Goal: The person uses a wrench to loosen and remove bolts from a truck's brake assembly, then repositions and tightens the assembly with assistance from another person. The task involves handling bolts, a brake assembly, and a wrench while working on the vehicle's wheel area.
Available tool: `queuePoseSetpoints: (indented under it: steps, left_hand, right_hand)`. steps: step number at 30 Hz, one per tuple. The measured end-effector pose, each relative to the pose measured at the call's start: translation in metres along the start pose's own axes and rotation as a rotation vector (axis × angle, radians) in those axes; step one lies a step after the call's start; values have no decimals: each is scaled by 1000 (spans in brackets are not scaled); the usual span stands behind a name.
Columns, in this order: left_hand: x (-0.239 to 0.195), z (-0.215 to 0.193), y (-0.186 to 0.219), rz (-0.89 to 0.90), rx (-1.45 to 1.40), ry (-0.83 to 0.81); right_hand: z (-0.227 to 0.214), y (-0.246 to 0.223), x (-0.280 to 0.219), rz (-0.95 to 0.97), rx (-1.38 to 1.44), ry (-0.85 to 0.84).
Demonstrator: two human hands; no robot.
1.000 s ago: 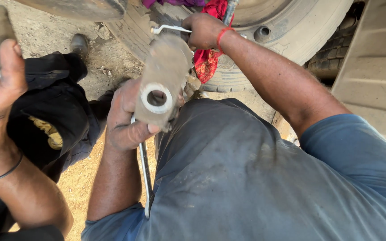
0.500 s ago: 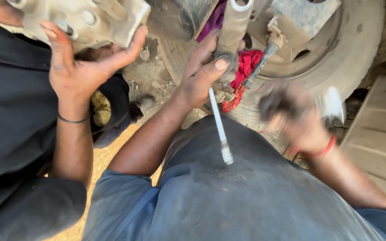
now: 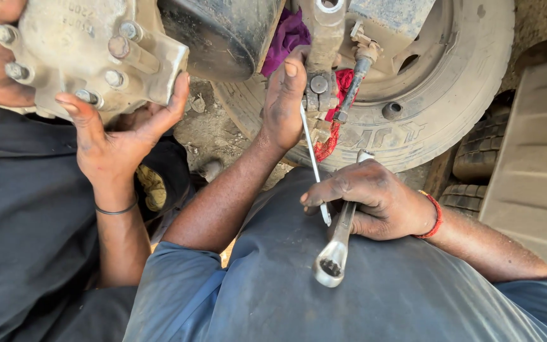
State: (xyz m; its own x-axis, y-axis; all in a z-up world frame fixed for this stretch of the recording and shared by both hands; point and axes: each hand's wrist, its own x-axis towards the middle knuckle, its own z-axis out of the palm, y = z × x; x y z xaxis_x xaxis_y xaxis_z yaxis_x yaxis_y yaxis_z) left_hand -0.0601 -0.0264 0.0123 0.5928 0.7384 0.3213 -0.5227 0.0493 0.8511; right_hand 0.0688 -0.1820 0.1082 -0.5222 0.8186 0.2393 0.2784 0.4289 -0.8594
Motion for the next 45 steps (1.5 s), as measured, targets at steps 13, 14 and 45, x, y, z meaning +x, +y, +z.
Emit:
queuePoseSetpoints:
  steps: [13, 14, 45]
  left_hand:
    - [18, -3, -17, 29, -1, -90]
    - [15, -4, -17, -26, -14, -82]
    - [-17, 15, -2, -23, 99, -176]
  right_hand:
    - [0, -10, 0, 83, -69, 85]
    - [-2, -7, -4, 84, -16, 80]
    - [-140, 52, 34, -217, -1039, -167]
